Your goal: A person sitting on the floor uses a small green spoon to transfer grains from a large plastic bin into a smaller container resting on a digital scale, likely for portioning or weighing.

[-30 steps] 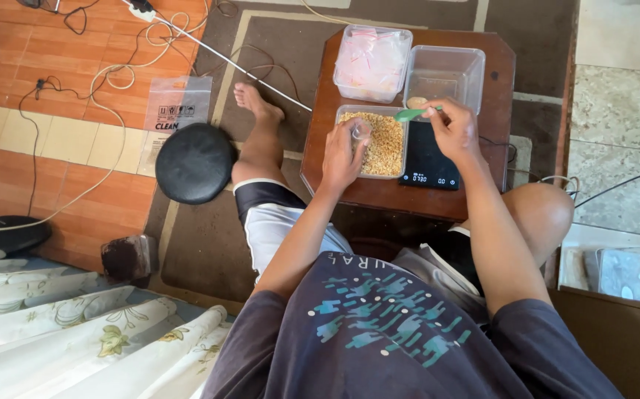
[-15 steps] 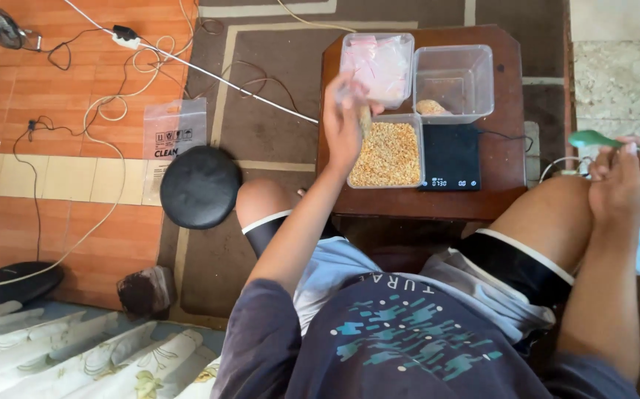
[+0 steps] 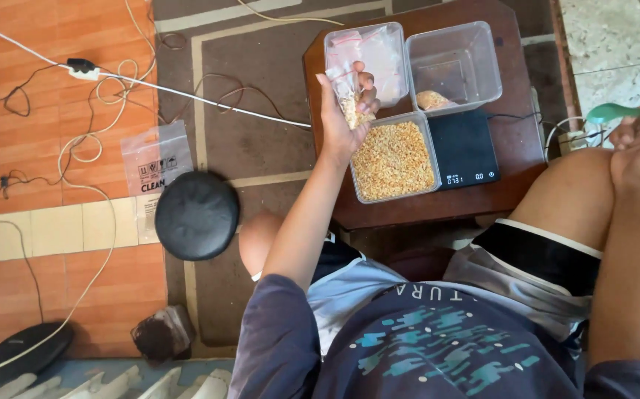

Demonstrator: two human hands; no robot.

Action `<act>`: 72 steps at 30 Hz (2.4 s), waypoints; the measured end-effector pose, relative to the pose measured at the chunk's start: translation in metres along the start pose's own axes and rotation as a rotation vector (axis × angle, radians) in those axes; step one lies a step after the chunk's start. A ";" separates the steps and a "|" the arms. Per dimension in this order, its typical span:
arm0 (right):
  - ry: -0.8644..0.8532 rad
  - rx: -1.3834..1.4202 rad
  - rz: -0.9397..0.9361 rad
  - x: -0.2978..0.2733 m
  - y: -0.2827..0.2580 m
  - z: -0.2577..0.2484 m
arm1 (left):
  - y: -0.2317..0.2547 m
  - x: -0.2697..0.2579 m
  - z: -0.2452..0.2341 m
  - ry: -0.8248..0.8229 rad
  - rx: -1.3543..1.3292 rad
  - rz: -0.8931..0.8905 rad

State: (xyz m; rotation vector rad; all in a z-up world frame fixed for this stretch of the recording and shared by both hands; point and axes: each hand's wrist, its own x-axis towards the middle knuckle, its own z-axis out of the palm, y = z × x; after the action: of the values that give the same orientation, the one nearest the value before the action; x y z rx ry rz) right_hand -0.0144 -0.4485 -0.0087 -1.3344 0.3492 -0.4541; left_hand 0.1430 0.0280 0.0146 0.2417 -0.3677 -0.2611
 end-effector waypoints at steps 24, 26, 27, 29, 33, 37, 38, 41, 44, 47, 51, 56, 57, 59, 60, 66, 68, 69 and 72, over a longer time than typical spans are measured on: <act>-0.155 -0.906 -0.583 -0.096 0.018 0.211 | -0.013 -0.019 0.002 -0.026 0.828 -0.220; -0.171 -0.946 -0.607 -0.107 0.014 0.242 | -0.016 -0.022 -0.004 -0.038 0.820 -0.198; -0.185 -0.986 -0.633 -0.112 0.011 0.256 | -0.018 -0.023 -0.006 -0.053 0.811 -0.174; -0.159 -1.030 -0.645 -0.112 0.022 0.268 | -0.030 -0.025 -0.026 -0.065 0.858 -0.116; -0.140 -1.096 -0.693 -0.117 0.033 0.289 | -0.030 -0.036 -0.026 -0.063 1.065 -0.008; -0.129 -1.170 -0.702 -0.120 0.039 0.290 | -0.025 -0.043 -0.015 -0.045 1.214 0.018; -0.137 -1.174 -0.688 -0.119 0.040 0.289 | -0.025 -0.044 -0.014 -0.024 1.267 0.024; -0.157 -1.150 -0.623 -0.120 0.042 0.285 | -0.023 -0.049 -0.013 -0.004 1.371 0.016; -0.165 -1.034 -0.545 -0.119 0.038 0.284 | -0.024 -0.048 -0.012 -0.026 1.410 0.030; -0.154 -0.921 -0.481 -0.118 0.038 0.283 | -0.023 -0.053 -0.006 -0.062 1.395 0.063; -0.145 -0.859 -0.421 -0.113 0.047 0.280 | -0.019 -0.054 -0.007 -0.124 1.388 0.134; -0.112 -0.681 -0.324 -0.106 0.060 0.272 | -0.019 -0.053 -0.004 -0.149 1.358 0.134; -0.103 -0.637 -0.285 -0.101 0.069 0.271 | -0.017 -0.050 -0.005 -0.154 1.368 0.135; -0.088 -0.565 -0.217 -0.098 0.077 0.271 | -0.018 -0.052 -0.004 -0.145 1.397 0.138; -0.078 -0.493 -0.150 -0.095 0.079 0.270 | -0.019 -0.052 -0.003 -0.132 1.426 0.143; 0.020 -0.315 -0.189 -0.103 0.055 0.266 | -0.016 -0.050 0.004 -0.131 1.457 0.099; -0.012 -0.315 -0.259 -0.105 0.038 0.269 | -0.014 -0.050 0.007 -0.135 1.491 0.096; -0.036 -0.315 -0.325 -0.106 0.030 0.270 | -0.012 -0.051 0.009 -0.145 1.521 0.085; -0.066 -0.389 -0.482 -0.120 0.005 0.281 | -0.014 -0.052 0.005 -0.133 1.529 0.063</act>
State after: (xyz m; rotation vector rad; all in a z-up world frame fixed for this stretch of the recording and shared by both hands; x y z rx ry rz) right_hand 0.0208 -0.1491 0.0426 -1.8186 0.0538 -0.7679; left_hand 0.0912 0.0287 -0.0011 1.7160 -0.6510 0.1231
